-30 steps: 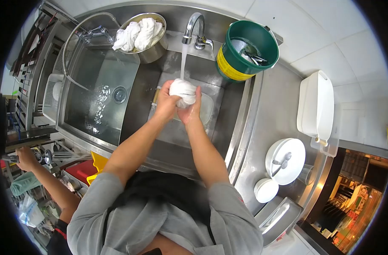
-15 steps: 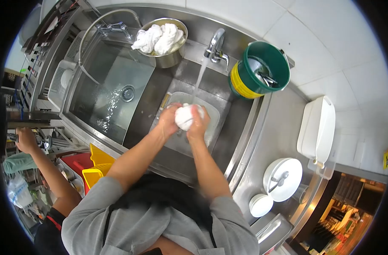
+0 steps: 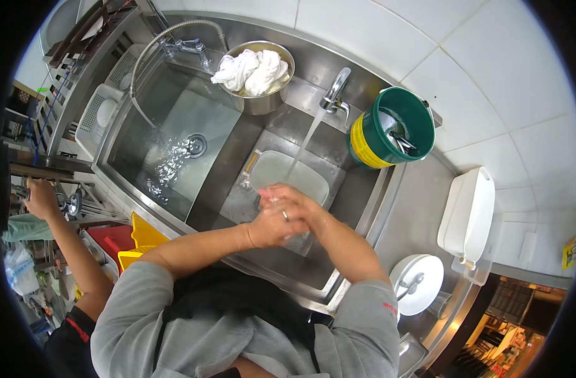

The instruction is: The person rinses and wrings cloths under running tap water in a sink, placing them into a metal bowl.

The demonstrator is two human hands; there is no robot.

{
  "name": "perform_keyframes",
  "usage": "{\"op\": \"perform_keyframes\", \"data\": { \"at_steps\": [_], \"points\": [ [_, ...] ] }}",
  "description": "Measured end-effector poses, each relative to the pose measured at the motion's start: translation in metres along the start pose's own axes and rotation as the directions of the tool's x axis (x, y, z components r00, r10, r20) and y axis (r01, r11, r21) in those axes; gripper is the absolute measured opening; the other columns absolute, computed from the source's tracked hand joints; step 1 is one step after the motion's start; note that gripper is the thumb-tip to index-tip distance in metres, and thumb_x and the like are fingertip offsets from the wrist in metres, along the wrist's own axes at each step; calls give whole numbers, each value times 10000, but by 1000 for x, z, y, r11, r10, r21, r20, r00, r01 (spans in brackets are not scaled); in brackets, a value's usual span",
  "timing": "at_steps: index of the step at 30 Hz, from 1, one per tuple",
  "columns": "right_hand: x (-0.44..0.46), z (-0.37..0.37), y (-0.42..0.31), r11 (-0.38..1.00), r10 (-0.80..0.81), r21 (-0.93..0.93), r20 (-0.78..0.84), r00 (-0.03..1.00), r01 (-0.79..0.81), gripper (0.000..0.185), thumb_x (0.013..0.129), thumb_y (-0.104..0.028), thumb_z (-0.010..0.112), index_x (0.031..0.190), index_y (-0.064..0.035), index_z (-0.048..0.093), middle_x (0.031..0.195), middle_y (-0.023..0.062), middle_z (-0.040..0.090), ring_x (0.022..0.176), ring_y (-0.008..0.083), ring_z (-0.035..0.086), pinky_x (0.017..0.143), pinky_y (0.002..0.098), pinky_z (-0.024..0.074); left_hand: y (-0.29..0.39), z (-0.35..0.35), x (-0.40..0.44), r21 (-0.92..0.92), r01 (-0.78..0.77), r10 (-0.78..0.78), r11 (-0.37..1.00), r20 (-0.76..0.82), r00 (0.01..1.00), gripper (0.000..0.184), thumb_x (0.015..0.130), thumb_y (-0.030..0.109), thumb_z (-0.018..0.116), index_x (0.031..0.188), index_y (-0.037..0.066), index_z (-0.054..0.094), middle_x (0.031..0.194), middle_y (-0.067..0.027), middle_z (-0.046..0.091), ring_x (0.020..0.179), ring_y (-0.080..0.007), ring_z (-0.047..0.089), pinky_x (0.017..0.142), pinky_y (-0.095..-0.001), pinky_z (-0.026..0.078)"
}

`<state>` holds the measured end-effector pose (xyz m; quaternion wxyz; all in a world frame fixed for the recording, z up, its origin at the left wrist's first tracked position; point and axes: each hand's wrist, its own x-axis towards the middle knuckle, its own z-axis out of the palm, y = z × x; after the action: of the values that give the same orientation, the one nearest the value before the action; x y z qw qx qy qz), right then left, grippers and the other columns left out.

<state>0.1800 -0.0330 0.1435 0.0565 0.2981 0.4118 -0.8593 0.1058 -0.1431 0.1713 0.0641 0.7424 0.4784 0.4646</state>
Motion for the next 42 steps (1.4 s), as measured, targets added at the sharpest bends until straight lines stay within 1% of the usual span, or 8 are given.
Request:
{"op": "perform_keyframes", "data": {
  "at_steps": [11,13,18,20,24,31,34,42],
  "points": [
    [54,15,49,72,172,-976,213,962,204,230,719,-200,691,778,20,720,787,226,686,700,349,649,647,438,523,-19,74,-69,132,-321,117,938,749,652,150,728,251,617,755,144,719,787,-50,657,891,-255,650,799,-425,499],
    [76,13,93,38,79,-989,148,986,146,247,715,-208,672,779,25,722,830,250,688,752,370,666,668,451,529,-35,127,-123,175,-165,-1,971,689,725,174,750,236,608,819,134,731,874,-79,678,948,-267,657,816,-439,501],
    [73,10,54,381,163,-925,53,985,-14,445,822,-447,691,809,-3,702,765,129,692,772,235,683,699,389,527,-32,64,-58,44,-266,-26,963,997,72,372,783,254,622,1123,112,669,1150,-146,628,1120,-299,581,966,-465,458],
    [88,-39,59,817,315,-517,32,949,-254,555,867,-578,602,925,-35,704,858,117,704,846,215,688,754,391,538,-27,-6,-22,-102,-224,220,969,768,602,459,757,217,657,1205,120,618,1192,-121,588,1135,-297,560,1033,-472,434],
    [34,-12,-20,888,-13,455,184,983,-73,769,864,-782,458,1096,-74,646,1008,112,701,887,227,689,769,370,558,-43,-81,28,60,-213,168,975,423,890,389,659,53,706,1038,133,672,1010,-77,601,1002,-313,606,1038,-477,447],
    [115,-92,56,761,-312,-649,-334,890,23,613,865,-511,664,1311,-106,552,1190,202,617,1108,353,613,905,529,510,-137,-157,147,389,222,-11,894,-477,879,476,781,116,765,1228,83,607,1265,-180,582,1186,-404,519,970,-500,442],
    [138,-114,123,231,-617,-951,-305,726,-204,616,840,-439,693,1337,-117,523,1282,231,582,1154,394,589,1001,499,448,-211,-133,138,609,368,-397,702,-95,913,532,878,307,685,1369,150,550,1489,-219,416,1353,-499,359,1076,-556,358],
    [171,-161,204,231,52,-904,-357,933,-359,385,932,-297,491,1194,-64,649,1253,234,613,1187,371,583,1043,494,410,-251,-130,177,598,367,-584,713,217,782,654,908,594,525,1443,220,479,1542,-191,361,1328,-547,386,1113,-525,343]
  ]
}}
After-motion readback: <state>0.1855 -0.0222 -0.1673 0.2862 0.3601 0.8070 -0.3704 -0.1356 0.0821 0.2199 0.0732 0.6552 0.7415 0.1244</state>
